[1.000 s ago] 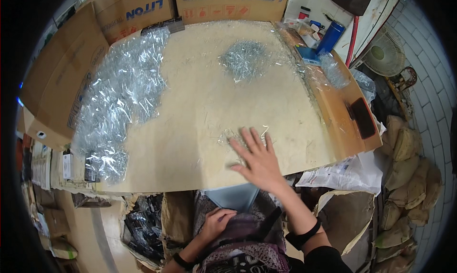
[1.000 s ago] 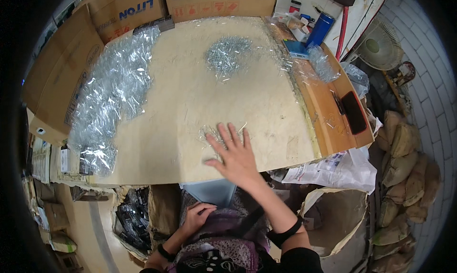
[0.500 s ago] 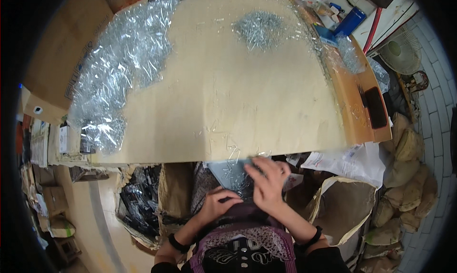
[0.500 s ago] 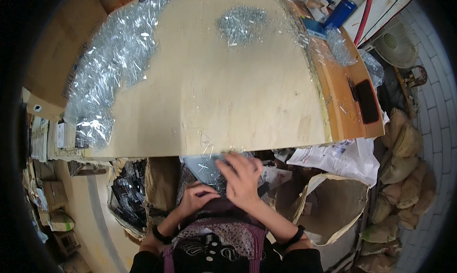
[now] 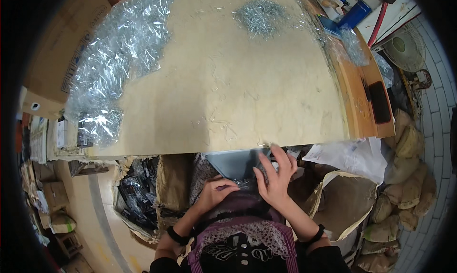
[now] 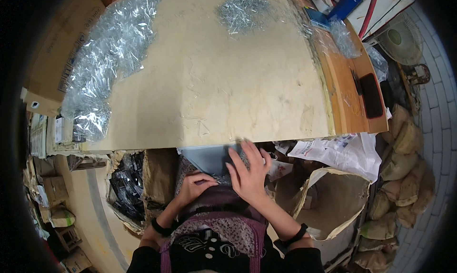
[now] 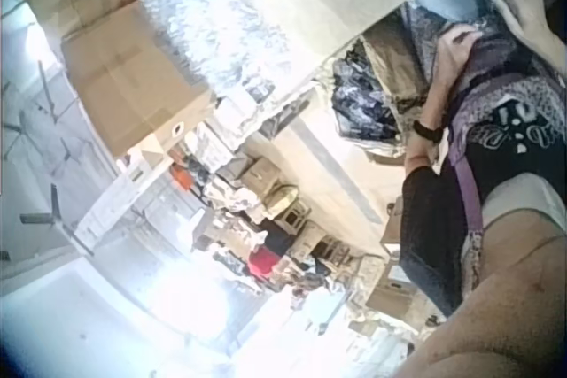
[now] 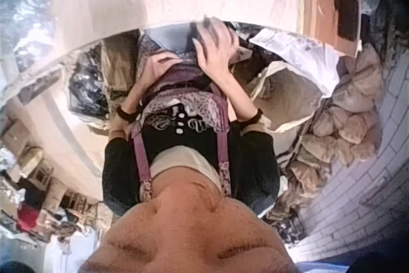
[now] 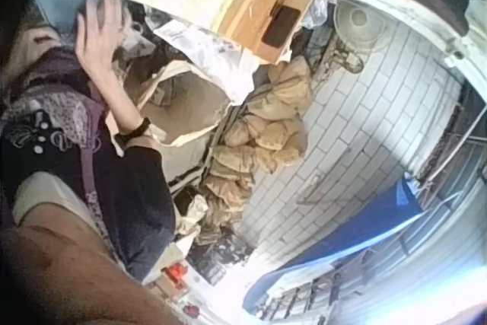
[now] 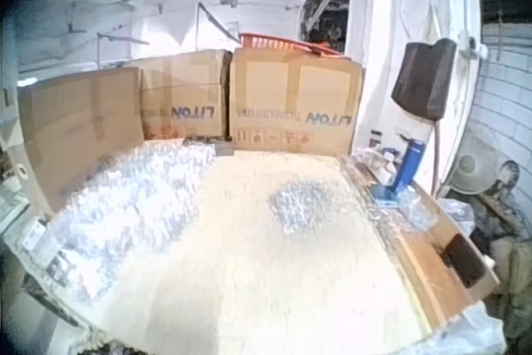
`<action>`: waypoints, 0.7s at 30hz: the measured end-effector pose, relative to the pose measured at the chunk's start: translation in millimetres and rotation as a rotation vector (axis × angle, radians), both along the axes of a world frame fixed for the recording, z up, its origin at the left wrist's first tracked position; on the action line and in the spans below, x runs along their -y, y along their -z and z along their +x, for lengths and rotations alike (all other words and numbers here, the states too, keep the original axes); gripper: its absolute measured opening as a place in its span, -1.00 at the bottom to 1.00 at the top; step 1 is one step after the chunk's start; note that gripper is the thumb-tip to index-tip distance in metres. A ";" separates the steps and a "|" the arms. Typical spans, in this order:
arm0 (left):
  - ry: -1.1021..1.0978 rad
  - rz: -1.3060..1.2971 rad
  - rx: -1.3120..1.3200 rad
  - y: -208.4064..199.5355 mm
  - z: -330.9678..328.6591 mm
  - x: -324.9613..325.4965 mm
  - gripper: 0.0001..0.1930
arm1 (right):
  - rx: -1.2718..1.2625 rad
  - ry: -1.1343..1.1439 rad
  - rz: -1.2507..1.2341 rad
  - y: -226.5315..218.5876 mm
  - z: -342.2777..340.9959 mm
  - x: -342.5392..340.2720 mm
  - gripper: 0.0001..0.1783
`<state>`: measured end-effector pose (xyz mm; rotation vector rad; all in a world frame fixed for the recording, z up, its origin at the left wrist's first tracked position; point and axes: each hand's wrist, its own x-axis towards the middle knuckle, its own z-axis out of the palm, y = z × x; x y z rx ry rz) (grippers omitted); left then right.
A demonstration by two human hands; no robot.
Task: Sort and bag small metal pins or staples into small plastic bags.
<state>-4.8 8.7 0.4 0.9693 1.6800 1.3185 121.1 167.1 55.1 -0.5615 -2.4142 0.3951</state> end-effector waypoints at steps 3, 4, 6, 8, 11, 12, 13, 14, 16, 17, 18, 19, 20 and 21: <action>-0.013 0.004 0.030 1.8 3.6 4.8 -0.91 | 0.074 -0.096 -0.050 -26.2 -38.1 -5.5 -0.41; -0.015 0.016 0.051 2.2 6.4 4.9 -0.91 | 0.138 -0.194 -0.027 -29.5 -50.5 -6.2 -0.36; -0.015 0.029 0.072 0.5 8.1 4.1 -0.91 | 0.202 -0.291 -0.002 -30.1 -64.5 -5.1 -0.30; -0.005 -0.018 0.133 -3.3 8.5 3.5 -0.89 | 0.206 -0.332 0.047 -24.8 -69.7 -4.6 -0.26; -0.050 0.019 0.097 4.7 8.3 3.7 -0.85 | 0.045 -0.506 -0.081 -13.2 -52.6 -5.1 -0.44; -0.049 0.019 0.100 4.6 7.3 2.1 -0.85 | 0.048 -0.504 -0.082 -7.8 -43.6 -6.6 -0.44; -0.040 0.010 0.011 1.8 6.3 2.1 -0.87 | -0.023 -0.527 -0.108 -3.2 -31.8 -6.0 -0.53; -0.030 0.002 -0.077 -0.6 5.4 0.8 -0.89 | -0.095 -0.547 -0.135 1.8 -20.1 -5.3 -0.60; -0.037 0.019 -0.023 -6.0 3.6 -1.1 -0.89 | -0.183 -0.376 -0.141 12.3 -0.1 -1.4 -0.62; -0.029 0.016 -0.022 -6.2 3.3 0.2 -0.89 | -0.186 -0.270 -0.162 23.2 10.9 0.7 -0.71; -0.020 0.016 -0.024 -5.9 2.5 -0.2 -0.89 | -0.184 -0.267 -0.162 25.8 15.4 5.4 -0.71; -0.018 0.015 -0.023 -5.4 3.7 -0.6 -0.89 | -0.083 -0.135 -0.300 27.4 18.7 10.5 -0.74; -0.002 0.015 -0.036 -5.0 5.7 -0.7 -0.89 | 0.018 -0.002 -0.436 29.3 22.4 14.9 -0.77; 0.011 0.014 -0.049 -4.4 7.0 -0.2 -0.90 | 0.241 -0.159 -0.477 31.3 31.8 13.2 -0.71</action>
